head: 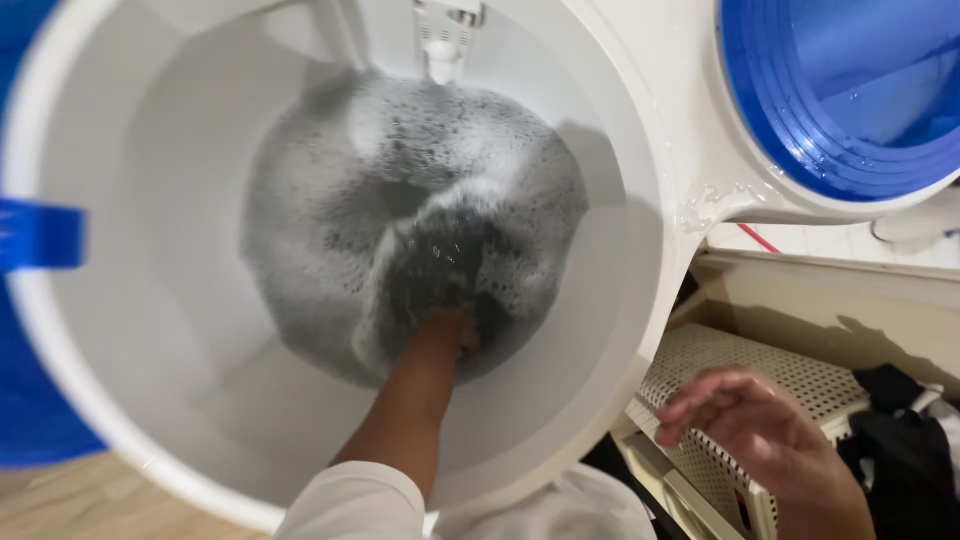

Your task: The person washes clothes in a two-tub washing machine by hand, scrubbing various garments in the soapy water and then transferring them into the adjacent spinner tub.

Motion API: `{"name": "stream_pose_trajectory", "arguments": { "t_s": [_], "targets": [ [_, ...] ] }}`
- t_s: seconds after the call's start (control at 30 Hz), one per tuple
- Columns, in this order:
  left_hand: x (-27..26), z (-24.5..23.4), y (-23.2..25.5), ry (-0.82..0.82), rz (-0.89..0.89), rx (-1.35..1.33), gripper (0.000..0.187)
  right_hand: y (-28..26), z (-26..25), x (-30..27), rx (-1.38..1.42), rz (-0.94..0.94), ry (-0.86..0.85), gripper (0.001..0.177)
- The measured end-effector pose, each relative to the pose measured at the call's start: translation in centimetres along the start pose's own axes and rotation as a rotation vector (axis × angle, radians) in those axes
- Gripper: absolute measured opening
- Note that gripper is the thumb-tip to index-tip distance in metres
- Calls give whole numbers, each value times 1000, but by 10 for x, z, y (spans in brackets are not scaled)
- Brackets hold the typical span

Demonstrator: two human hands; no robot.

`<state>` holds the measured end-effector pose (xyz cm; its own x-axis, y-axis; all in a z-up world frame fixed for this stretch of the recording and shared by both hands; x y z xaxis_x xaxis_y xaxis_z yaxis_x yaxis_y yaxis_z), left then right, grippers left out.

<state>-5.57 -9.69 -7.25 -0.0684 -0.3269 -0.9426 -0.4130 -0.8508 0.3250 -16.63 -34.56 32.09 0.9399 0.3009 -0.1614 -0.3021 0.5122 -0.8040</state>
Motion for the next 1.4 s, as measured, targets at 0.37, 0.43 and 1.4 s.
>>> {"name": "stream_pose_trajectory", "arguments": {
  "t_s": [0.37,0.43,1.4],
  "targets": [
    [-354,-118,29,567,462,-20,35,49,5,183,-1111,343,-126,67],
    [-430,-127,37,624,546,-84,21,76,-8,210,-1405,220,-399,95],
    [-70,-13,-106,422,-100,-231,95,142,-68,287,-1466,690,-205,61]
  ]
}}
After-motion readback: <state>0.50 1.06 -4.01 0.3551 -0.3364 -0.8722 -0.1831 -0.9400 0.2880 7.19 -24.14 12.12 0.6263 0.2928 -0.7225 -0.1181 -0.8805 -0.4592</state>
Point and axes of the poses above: each hand's wrist, its own x-axis towards the middle knuckle, its own z-axis out of the palm, y = z × x, the point moved 3 cm from there along x, towards the middle knuckle, and after that the axes turned 2 degrees about -y, right-handed, at the moved point
